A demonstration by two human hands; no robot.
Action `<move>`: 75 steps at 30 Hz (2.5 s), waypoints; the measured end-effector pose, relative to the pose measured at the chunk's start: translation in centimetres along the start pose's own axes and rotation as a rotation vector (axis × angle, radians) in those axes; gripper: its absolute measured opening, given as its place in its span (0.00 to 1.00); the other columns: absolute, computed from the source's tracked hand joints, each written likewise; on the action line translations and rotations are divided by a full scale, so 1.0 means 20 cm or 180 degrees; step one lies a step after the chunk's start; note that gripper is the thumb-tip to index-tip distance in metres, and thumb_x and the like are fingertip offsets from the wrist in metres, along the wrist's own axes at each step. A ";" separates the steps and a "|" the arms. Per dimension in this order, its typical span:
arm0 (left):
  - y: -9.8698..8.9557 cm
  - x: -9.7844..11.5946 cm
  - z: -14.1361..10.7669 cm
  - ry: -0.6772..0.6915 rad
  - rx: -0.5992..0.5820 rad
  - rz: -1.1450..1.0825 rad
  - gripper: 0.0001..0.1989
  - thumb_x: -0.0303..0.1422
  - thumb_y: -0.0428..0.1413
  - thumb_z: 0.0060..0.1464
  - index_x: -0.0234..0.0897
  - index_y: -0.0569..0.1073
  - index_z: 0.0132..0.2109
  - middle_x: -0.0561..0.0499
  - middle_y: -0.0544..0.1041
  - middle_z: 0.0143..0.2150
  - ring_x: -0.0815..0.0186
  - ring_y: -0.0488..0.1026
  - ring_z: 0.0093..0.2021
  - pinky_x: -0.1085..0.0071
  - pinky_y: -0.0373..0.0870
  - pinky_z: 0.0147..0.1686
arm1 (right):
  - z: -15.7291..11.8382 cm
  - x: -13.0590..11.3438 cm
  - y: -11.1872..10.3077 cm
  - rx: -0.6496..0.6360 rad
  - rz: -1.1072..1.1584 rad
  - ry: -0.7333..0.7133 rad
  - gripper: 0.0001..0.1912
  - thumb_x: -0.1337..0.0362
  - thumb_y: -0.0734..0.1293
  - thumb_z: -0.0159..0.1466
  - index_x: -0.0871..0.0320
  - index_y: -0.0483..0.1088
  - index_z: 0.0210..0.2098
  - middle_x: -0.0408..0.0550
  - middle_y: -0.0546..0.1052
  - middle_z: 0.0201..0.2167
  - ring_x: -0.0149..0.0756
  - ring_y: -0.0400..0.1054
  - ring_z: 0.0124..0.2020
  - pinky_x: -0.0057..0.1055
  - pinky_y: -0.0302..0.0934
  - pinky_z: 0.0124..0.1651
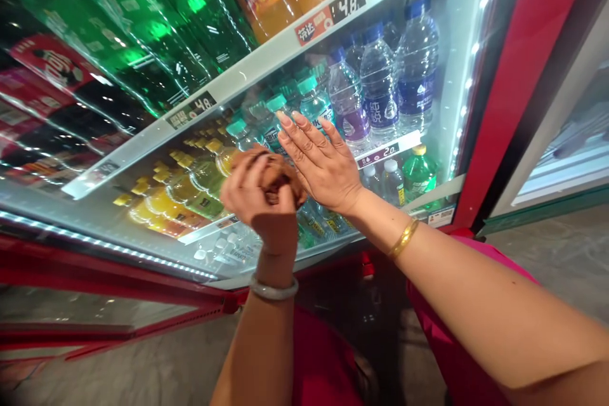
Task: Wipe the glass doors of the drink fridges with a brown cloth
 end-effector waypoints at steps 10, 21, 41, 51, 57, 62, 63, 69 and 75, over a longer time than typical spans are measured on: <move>-0.01 -0.01 -0.02 -0.0177 0.0172 0.0096 0.21 0.35 0.56 0.58 0.42 0.77 0.57 0.44 0.76 0.59 0.56 0.68 0.61 0.55 0.60 0.67 | 0.00 0.00 0.00 0.0008 -0.0024 -0.0055 0.39 0.62 0.55 0.73 0.41 0.28 0.76 0.35 0.53 0.75 0.34 0.41 0.77 0.49 0.40 0.80; -0.07 -0.08 0.03 -0.0459 0.0487 0.0255 0.32 0.35 0.54 0.57 0.39 0.64 0.69 0.42 0.72 0.64 0.56 0.67 0.64 0.55 0.59 0.68 | 0.00 0.01 -0.01 -0.0188 0.0108 0.0097 0.34 0.60 0.54 0.73 0.38 0.40 0.75 0.32 0.53 0.75 0.36 0.43 0.77 0.53 0.39 0.80; 0.06 0.10 -0.01 -0.0048 0.0242 0.0248 0.19 0.47 0.55 0.65 0.54 0.77 0.60 0.48 0.68 0.69 0.51 0.56 0.73 0.45 0.47 0.73 | 0.00 0.00 0.00 -0.0116 0.0153 0.0164 0.32 0.58 0.52 0.74 0.39 0.41 0.75 0.33 0.52 0.75 0.39 0.47 0.76 0.52 0.39 0.79; 0.08 0.07 -0.10 0.0353 0.0042 -0.0135 0.15 0.38 0.56 0.65 0.44 0.79 0.55 0.43 0.76 0.60 0.58 0.67 0.66 0.54 0.59 0.71 | -0.01 0.00 -0.01 0.0055 0.0095 -0.0007 0.36 0.61 0.54 0.74 0.40 0.33 0.76 0.33 0.50 0.76 0.34 0.41 0.77 0.45 0.35 0.80; 0.08 0.03 0.03 0.0740 -0.0046 -0.0001 0.17 0.40 0.50 0.66 0.42 0.78 0.54 0.43 0.76 0.59 0.58 0.67 0.65 0.54 0.58 0.69 | 0.00 0.01 -0.01 0.0029 0.0468 0.0053 0.34 0.62 0.52 0.74 0.42 0.38 0.76 0.35 0.53 0.75 0.37 0.44 0.76 0.46 0.36 0.80; 0.06 0.05 0.18 0.0438 0.0010 0.0073 0.15 0.37 0.51 0.67 0.39 0.77 0.54 0.42 0.74 0.59 0.58 0.68 0.64 0.54 0.59 0.69 | 0.01 0.01 -0.03 0.0182 0.0417 -0.0052 0.38 0.65 0.52 0.73 0.42 0.28 0.76 0.36 0.53 0.75 0.33 0.43 0.76 0.44 0.35 0.80; 0.06 0.07 0.14 0.0494 0.0016 0.0092 0.14 0.37 0.52 0.66 0.40 0.77 0.54 0.42 0.75 0.58 0.58 0.68 0.63 0.55 0.60 0.68 | 0.01 0.01 -0.03 0.0188 0.0399 -0.0066 0.39 0.65 0.53 0.73 0.42 0.27 0.76 0.36 0.53 0.75 0.33 0.42 0.76 0.45 0.36 0.80; 0.10 0.08 -0.22 0.1061 -0.0254 0.0126 0.21 0.39 0.55 0.64 0.38 0.71 0.61 0.37 0.73 0.56 0.54 0.68 0.62 0.51 0.62 0.65 | 0.00 0.02 -0.04 0.0141 0.0456 -0.0141 0.40 0.65 0.55 0.72 0.46 0.28 0.76 0.39 0.52 0.76 0.33 0.40 0.77 0.46 0.36 0.80; 0.06 -0.02 -0.22 0.2170 -0.0772 0.0061 0.27 0.43 0.67 0.53 0.41 0.73 0.56 0.39 0.74 0.56 0.52 0.66 0.67 0.50 0.60 0.68 | 0.00 0.02 -0.04 0.0248 0.0418 -0.0174 0.41 0.65 0.57 0.73 0.48 0.28 0.76 0.39 0.51 0.76 0.31 0.38 0.77 0.46 0.37 0.80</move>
Point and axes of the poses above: each hand's wrist, its own z-axis towards the middle knuckle, its own y-axis out of the palm, x = y × z, the point moved 5 cm from there along z, towards the middle knuckle
